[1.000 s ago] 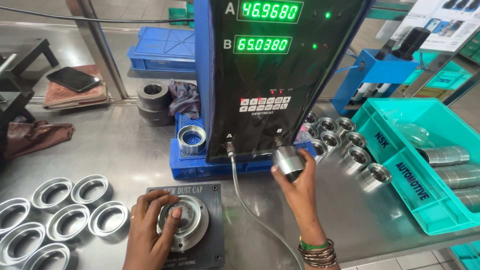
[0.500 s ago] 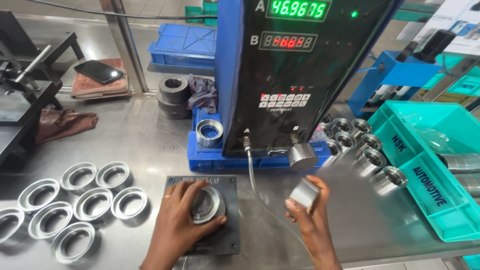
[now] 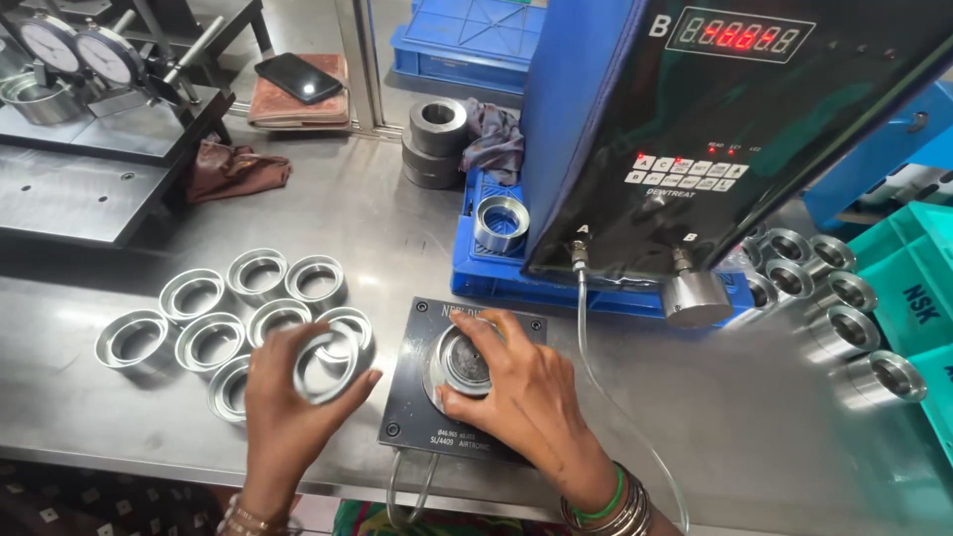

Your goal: Operating a digital measurement machine to check the dimensions of circular metal parts and sorting them.

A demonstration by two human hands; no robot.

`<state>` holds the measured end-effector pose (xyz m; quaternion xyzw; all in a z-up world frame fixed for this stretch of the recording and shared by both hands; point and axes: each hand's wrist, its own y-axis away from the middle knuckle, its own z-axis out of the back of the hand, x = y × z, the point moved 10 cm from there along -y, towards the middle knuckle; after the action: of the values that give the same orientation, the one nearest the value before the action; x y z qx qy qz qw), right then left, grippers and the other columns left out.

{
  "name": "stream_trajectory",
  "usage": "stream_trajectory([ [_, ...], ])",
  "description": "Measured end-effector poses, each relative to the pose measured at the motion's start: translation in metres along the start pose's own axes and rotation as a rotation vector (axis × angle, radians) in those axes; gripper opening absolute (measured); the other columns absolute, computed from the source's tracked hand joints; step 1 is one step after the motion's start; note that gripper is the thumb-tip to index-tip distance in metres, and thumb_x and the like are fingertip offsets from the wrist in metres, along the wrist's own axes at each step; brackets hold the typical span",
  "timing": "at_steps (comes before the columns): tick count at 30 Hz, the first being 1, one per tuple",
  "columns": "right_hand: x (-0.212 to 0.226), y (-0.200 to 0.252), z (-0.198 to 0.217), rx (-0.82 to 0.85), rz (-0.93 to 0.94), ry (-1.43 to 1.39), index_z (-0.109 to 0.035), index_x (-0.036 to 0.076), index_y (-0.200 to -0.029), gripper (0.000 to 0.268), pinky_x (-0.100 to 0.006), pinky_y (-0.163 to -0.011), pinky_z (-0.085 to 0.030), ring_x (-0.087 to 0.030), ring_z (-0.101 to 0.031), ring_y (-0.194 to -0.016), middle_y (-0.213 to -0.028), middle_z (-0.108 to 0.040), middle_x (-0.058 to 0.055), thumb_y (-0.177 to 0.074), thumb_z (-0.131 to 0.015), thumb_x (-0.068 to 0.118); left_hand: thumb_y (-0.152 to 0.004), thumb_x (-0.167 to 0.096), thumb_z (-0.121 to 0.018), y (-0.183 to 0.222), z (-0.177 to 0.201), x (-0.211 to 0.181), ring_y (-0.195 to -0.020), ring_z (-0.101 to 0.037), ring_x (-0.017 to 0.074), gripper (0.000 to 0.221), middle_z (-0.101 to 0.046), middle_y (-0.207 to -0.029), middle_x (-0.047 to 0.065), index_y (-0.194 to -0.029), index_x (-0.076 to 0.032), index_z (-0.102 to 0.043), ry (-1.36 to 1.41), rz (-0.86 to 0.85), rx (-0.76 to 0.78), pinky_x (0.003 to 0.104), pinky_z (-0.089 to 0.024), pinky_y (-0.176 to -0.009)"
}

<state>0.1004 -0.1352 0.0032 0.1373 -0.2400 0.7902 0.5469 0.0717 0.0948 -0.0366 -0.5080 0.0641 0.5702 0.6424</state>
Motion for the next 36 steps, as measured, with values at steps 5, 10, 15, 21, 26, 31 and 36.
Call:
stream_trajectory([
  [5,-0.074,0.030,0.007,0.101,-0.248,-0.294,-0.064,0.019,-0.136,0.074,-0.032,-0.062,-0.059,-0.025,-0.068,-0.065,-0.136,-0.062,0.000,-0.070,-0.086,0.046,-0.058,-0.050,-0.089,0.047,-0.027,0.061,-0.107,-0.061,0.0244,0.072,-0.066,-0.107,0.004,-0.117,-0.016,-0.067,-0.328,0.075,0.250,0.047,-0.038,-0.102],
  [10,-0.330,0.098,0.094,-0.147,-0.585,0.146,-0.074,0.012,-0.114,0.052,-0.041,-0.078,-0.056,-0.027,-0.071,-0.095,-0.114,-0.070,-0.011,-0.082,-0.072,0.053,-0.056,-0.065,-0.078,0.058,-0.047,0.078,-0.117,-0.058,0.0244,0.078,-0.064,-0.122,0.004,-0.122,-0.026,-0.066,-0.524,-0.111,0.250,0.057,-0.027,-0.113],
  [15,-0.489,0.194,0.153,-0.259,-0.954,0.544,-0.045,0.008,-0.147,0.084,-0.058,-0.093,-0.050,-0.047,-0.058,-0.119,-0.162,-0.035,-0.014,-0.084,-0.066,0.060,-0.061,-0.080,-0.064,0.039,-0.065,0.096,-0.139,-0.052,0.0237,0.081,-0.058,-0.146,-0.003,-0.131,-0.041,-0.061,-0.869,-0.124,0.268,0.055,-0.024,-0.120],
  [21,-0.457,0.225,0.133,-0.263,-0.984,0.612,-0.052,0.016,-0.146,0.070,-0.055,-0.097,-0.055,-0.043,-0.065,-0.119,-0.151,-0.048,-0.015,-0.088,-0.066,0.052,-0.074,-0.071,-0.065,0.020,-0.072,0.133,-0.137,-0.053,0.0280,0.068,-0.059,-0.148,-0.005,-0.134,-0.039,-0.067,-0.988,0.034,0.315,0.056,-0.027,-0.114],
  [26,-0.384,0.225,0.075,-0.105,-0.928,0.389,-0.042,0.027,-0.145,0.092,-0.052,-0.087,-0.056,-0.034,-0.064,-0.115,-0.147,-0.044,-0.005,-0.068,-0.073,0.066,-0.098,-0.035,-0.061,0.002,-0.071,0.022,-0.131,-0.058,0.0267,0.037,-0.061,-0.143,0.009,-0.127,-0.012,-0.065,0.202,0.121,0.047,0.038,-0.049,-0.104],
  [31,-0.322,0.169,0.041,-0.368,-0.811,-0.213,-0.047,0.027,-0.136,0.064,-0.041,-0.082,-0.060,-0.022,-0.067,-0.109,-0.131,-0.058,-0.003,-0.079,-0.072,0.041,-0.100,-0.034,-0.055,-0.005,-0.103,-0.082,-0.136,-0.051,0.0331,0.036,-0.061,-0.139,0.012,-0.122,-0.008,-0.066,0.277,-0.072,0.199,0.048,-0.037,-0.113],
  [36,-0.291,0.101,0.042,-0.706,-0.335,-0.878,-0.030,0.010,-0.143,0.072,-0.030,-0.078,-0.058,-0.023,-0.066,-0.092,-0.117,-0.061,-0.022,-0.088,-0.076,0.015,-0.099,-0.039,-0.052,-0.003,-0.119,-0.093,-0.131,-0.050,0.0357,0.041,-0.059,-0.137,0.012,-0.122,-0.008,-0.067,0.190,-0.098,0.286,0.047,-0.037,-0.108],
])
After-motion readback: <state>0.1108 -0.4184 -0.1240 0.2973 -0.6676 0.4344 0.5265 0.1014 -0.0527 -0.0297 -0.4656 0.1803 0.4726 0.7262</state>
